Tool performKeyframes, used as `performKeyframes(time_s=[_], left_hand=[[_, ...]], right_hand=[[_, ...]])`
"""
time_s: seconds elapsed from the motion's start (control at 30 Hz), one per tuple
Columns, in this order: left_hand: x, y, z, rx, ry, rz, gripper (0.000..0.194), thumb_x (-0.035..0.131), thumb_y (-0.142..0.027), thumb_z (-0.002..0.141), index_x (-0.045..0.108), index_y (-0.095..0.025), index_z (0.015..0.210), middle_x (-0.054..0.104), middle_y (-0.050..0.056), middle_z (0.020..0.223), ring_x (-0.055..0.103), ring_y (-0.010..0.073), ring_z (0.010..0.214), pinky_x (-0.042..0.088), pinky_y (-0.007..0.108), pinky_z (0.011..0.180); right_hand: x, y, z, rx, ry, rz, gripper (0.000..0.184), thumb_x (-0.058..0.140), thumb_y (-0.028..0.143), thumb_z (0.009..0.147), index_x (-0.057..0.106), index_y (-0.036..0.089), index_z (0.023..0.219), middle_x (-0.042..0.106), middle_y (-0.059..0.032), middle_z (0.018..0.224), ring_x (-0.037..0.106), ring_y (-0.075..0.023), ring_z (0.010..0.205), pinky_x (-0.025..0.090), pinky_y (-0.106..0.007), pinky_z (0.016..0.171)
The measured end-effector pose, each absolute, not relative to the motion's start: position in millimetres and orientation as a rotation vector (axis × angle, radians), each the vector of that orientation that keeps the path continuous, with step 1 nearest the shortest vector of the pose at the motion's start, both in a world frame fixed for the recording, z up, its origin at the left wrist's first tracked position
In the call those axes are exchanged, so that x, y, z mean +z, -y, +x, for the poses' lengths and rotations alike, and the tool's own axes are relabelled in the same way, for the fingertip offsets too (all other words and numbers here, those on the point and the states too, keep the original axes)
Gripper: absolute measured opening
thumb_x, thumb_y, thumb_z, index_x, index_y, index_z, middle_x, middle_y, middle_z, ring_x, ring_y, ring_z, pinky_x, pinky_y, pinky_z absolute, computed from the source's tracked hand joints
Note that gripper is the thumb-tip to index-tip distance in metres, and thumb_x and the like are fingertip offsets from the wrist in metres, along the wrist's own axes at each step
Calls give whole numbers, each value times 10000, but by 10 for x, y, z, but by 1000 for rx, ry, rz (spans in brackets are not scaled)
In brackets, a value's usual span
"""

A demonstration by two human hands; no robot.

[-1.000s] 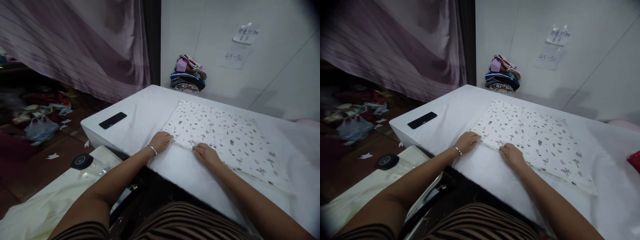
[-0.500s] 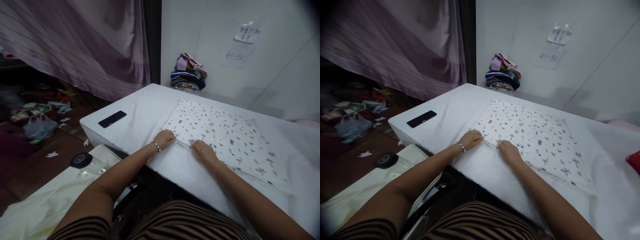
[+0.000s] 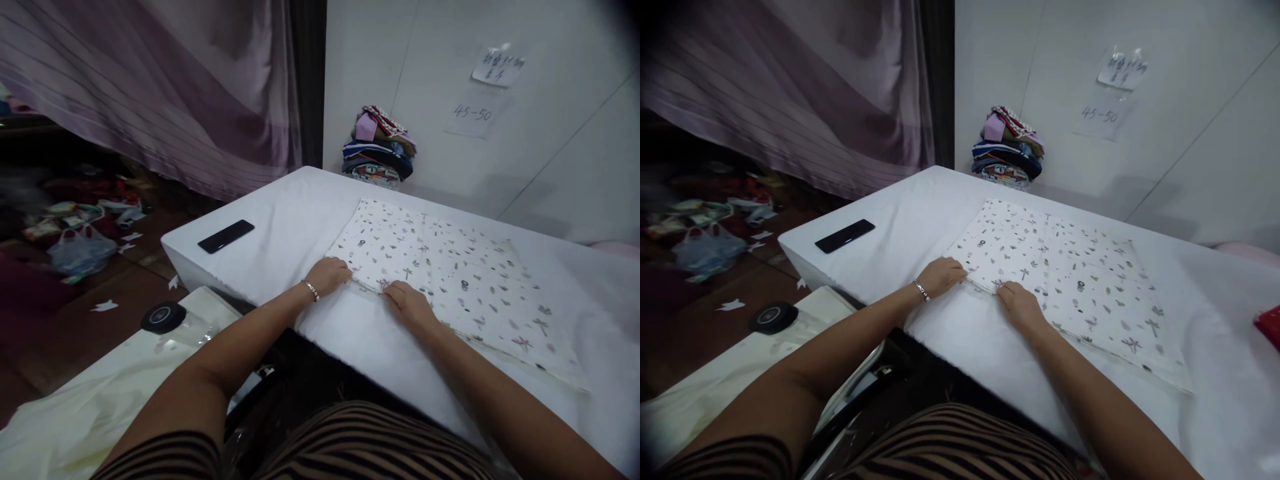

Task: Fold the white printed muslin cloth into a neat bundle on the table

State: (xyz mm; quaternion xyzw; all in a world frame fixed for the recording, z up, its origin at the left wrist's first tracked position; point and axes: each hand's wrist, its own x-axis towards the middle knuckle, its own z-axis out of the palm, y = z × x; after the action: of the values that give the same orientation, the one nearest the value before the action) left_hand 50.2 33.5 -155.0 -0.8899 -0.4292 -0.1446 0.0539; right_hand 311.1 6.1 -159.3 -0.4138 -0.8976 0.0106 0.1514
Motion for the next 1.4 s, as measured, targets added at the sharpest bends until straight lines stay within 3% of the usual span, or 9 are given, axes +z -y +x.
performKeyframes(time_s=[0.17, 0.47, 0.8, 1.07, 1.4], left_hand=[[-1566, -361, 504, -412, 1233, -2628, 248, 404, -226, 930, 651, -216, 900, 663, 19, 915, 545, 153, 837, 360, 295, 716], [-1521, -300, 492, -375, 1336, -2782, 250, 416, -249, 919, 648, -209, 836, 655, 19, 919, 553, 156, 863, 387, 295, 745], [-1638, -354, 518, -306, 1122, -2580, 193, 408, -126, 892, 594, -167, 862, 601, 76, 895, 508, 186, 869, 368, 336, 769], [-1628, -297, 525, -248, 1087, -2497, 226, 378, -104, 894, 569, -171, 794, 583, 53, 825, 498, 171, 763, 351, 323, 733], [-1635, -310, 580, -252, 1093, -2511, 180, 424, -124, 888, 574, -157, 795, 591, 60, 848, 513, 186, 801, 348, 331, 714]], right_hand=[[-1621, -56, 3091, -52, 2601, -1233, 291, 352, 225, 930, 640, 196, 957, 635, -87, 953, 562, -197, 866, 430, -285, 675], [-1627, -58, 3078, 152, 2513, -1289, 272, 358, 261, 933, 625, 215, 952, 632, -54, 944, 574, -164, 890, 459, -264, 714], [-1709, -25, 3041, -202, 2599, -1191, 269, 360, 176, 921, 628, 189, 948, 633, -93, 945, 540, -211, 860, 406, -308, 720], [-1660, -41, 3025, -116, 2604, -1223, 288, 351, 187, 922, 638, 202, 933, 635, -83, 938, 543, -205, 854, 406, -298, 689], [-1646, -73, 3007, -172, 2691, -1227, 257, 390, 180, 917, 646, 187, 909, 630, -88, 926, 543, -201, 850, 405, -287, 683]])
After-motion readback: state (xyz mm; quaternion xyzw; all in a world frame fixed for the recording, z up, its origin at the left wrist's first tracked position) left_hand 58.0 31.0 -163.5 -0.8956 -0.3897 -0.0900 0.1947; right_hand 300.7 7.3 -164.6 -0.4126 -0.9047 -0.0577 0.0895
